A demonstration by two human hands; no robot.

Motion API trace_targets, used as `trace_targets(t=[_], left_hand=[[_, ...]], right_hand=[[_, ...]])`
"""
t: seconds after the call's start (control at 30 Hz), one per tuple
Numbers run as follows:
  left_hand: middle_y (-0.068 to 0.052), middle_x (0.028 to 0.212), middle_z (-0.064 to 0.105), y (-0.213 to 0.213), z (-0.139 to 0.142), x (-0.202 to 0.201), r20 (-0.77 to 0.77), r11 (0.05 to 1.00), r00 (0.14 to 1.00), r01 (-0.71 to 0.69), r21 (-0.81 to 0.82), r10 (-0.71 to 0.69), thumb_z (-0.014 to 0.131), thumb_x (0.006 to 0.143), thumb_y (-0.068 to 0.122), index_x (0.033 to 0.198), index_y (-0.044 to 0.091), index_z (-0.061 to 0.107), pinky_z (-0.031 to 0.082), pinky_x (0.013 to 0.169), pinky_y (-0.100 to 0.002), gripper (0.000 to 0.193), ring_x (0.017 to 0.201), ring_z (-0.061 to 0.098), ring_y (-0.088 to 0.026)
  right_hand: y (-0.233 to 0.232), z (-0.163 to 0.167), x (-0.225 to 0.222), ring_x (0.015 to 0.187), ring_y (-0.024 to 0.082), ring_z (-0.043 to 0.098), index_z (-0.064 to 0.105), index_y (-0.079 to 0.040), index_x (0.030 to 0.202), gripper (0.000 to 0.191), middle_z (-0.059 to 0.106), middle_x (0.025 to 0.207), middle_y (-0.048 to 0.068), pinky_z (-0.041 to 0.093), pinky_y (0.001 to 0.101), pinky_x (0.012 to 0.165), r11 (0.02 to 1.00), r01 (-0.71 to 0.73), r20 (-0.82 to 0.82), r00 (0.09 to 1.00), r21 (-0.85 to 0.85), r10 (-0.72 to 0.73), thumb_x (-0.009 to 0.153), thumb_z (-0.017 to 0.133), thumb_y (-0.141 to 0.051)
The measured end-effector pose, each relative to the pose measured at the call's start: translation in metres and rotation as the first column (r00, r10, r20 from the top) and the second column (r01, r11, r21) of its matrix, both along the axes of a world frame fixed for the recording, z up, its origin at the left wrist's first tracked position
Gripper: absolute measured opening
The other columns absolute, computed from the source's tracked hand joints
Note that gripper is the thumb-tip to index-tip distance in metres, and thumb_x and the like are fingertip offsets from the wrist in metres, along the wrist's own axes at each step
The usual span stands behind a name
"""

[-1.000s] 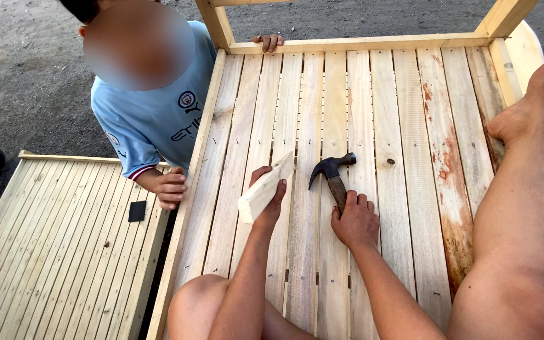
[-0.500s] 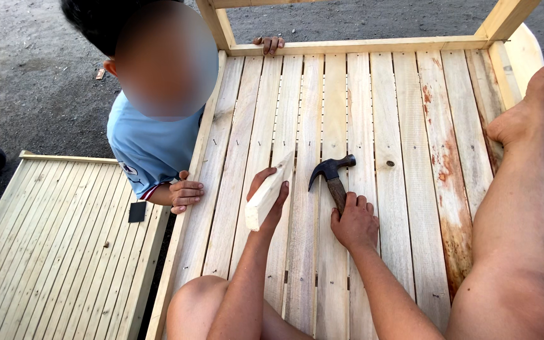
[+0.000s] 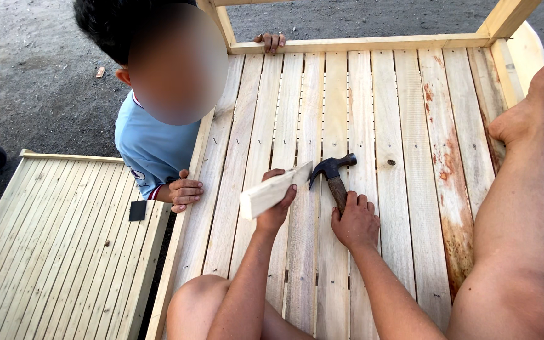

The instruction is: The person sits on an unfinished wooden bed frame and uses a hammer to drive nails into the slatted base, working along the slats while holding a small white block. They reposition their legs and continue hammering nails at different spots across the frame.

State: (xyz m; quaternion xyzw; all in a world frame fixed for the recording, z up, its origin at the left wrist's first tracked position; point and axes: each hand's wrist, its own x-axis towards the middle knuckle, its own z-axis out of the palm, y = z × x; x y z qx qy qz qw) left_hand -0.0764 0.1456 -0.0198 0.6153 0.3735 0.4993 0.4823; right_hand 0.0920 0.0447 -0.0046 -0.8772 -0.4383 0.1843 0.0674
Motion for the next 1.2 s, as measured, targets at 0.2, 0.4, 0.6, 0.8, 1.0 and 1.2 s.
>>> trace_targets(t=[0.2, 0.4, 0.6, 0.8, 1.0, 1.2], left_hand=[[-0.010, 0.113, 0.067, -0.001, 0.005, 0.002, -0.097, 0.987, 0.994, -0.032, 0.156, 0.048, 0.079, 0.089, 0.008, 0.122, 0.009, 0.060, 0.056, 0.090, -0.031, 0.038, 0.103, 0.066, -0.019], [-0.010, 0.111, 0.069, 0.006, 0.017, 0.003, -0.151, 0.976, 0.973, -0.153, 0.155, 0.177, 0.079, 0.090, 0.011, 0.124, 0.011, 0.060, 0.059, 0.086, -0.032, 0.039, 0.099, 0.069, -0.019], [-0.012, 0.109, 0.071, 0.007, 0.019, 0.006, -0.148, 0.970, 0.971, -0.162, 0.180, 0.189, 0.080, 0.088, 0.008, 0.122, 0.010, 0.061, 0.059, 0.085, -0.033, 0.039, 0.097, 0.071, -0.022], [-0.017, 0.104, 0.070, 0.001, 0.028, 0.002, -0.320, 0.953, 0.929, -0.089, 0.291, 0.184, 0.080, 0.082, 0.010, 0.116, 0.009, 0.062, 0.057, 0.078, -0.039, 0.038, 0.092, 0.071, -0.034], [-0.018, 0.090, 0.068, -0.019, 0.036, -0.002, -0.378, 0.962, 0.907, -0.093, 0.256, 0.188, 0.079, 0.079, 0.009, 0.115, 0.010, 0.063, 0.056, 0.071, -0.042, 0.040, 0.081, 0.070, -0.036], [-0.015, 0.081, 0.075, -0.018, 0.028, -0.011, -0.145, 0.986, 0.975, -0.165, 0.025, 0.167, 0.077, 0.078, 0.011, 0.115, 0.006, 0.066, 0.059, 0.066, -0.040, 0.039, 0.072, 0.074, -0.034]], right_hand=[[0.001, 0.000, 0.000, 0.123, 0.032, 0.054, 0.048, -0.010, 0.137, 0.054, 0.054, 0.129, 0.014, 0.048, 0.0510, 0.100, 1.000, 0.004, 0.002, 1.000, 0.014, -0.004, 0.094, 0.062, -0.039], [0.001, 0.001, 0.000, 0.122, 0.032, 0.055, 0.049, -0.009, 0.137, 0.053, 0.055, 0.129, 0.015, 0.048, 0.0507, 0.100, 1.000, 0.001, 0.001, 1.000, -0.010, -0.001, 0.095, 0.061, -0.039], [0.001, 0.003, -0.003, 0.123, 0.033, 0.054, 0.048, -0.010, 0.138, 0.056, 0.054, 0.130, 0.015, 0.047, 0.0509, 0.100, 1.000, 0.011, 0.000, 1.000, 0.023, -0.011, 0.093, 0.063, -0.040], [0.002, -0.002, -0.005, 0.122, 0.033, 0.055, 0.049, -0.009, 0.137, 0.055, 0.056, 0.129, 0.015, 0.048, 0.0501, 0.100, 0.999, 0.006, 0.012, 1.000, 0.041, -0.007, 0.093, 0.063, -0.040], [0.000, -0.017, -0.004, 0.120, 0.035, 0.055, 0.049, -0.009, 0.138, 0.056, 0.057, 0.128, 0.017, 0.049, 0.0508, 0.097, 0.998, -0.008, 0.021, 1.000, 0.060, 0.007, 0.095, 0.062, -0.041], [-0.017, 0.006, 0.000, 0.115, 0.036, 0.061, 0.060, -0.008, 0.124, 0.043, 0.064, 0.122, 0.014, 0.051, 0.0504, 0.094, 0.993, 0.023, -0.135, 0.991, 0.112, -0.008, 0.095, 0.062, -0.040]])
